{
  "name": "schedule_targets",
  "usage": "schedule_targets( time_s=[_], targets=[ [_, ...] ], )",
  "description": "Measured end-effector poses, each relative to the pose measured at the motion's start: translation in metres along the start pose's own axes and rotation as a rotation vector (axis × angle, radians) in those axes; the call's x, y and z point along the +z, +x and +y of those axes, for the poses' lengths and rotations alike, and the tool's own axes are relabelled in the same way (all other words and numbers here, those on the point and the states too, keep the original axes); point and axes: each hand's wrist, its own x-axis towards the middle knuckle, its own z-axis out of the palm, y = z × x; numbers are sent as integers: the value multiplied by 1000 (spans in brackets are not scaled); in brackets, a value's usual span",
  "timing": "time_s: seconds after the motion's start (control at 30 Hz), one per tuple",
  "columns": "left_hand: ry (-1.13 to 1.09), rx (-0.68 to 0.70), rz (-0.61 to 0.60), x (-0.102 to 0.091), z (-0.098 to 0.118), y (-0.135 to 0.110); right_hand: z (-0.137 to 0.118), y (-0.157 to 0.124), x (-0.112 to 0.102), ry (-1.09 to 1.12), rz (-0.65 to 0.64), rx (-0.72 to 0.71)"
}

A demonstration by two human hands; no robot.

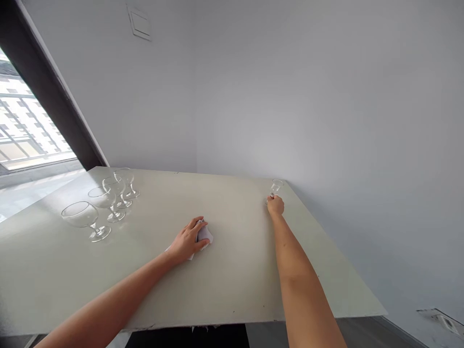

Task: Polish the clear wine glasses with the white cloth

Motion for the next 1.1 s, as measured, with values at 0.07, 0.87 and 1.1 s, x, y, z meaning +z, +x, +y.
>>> schedule_targets(
  time_s=[0.07,0.87,1.1],
  targets=[
    [-57,-37,33,0,0,1,0,-3,-1,26,1,-1],
    [-700,-6,353,-20,26,-8,-84,-255,34,1168,-793,276],
    [-982,-172,934,-77,27,-12,-68,-241,25,1055,-753,373]
  ],
)
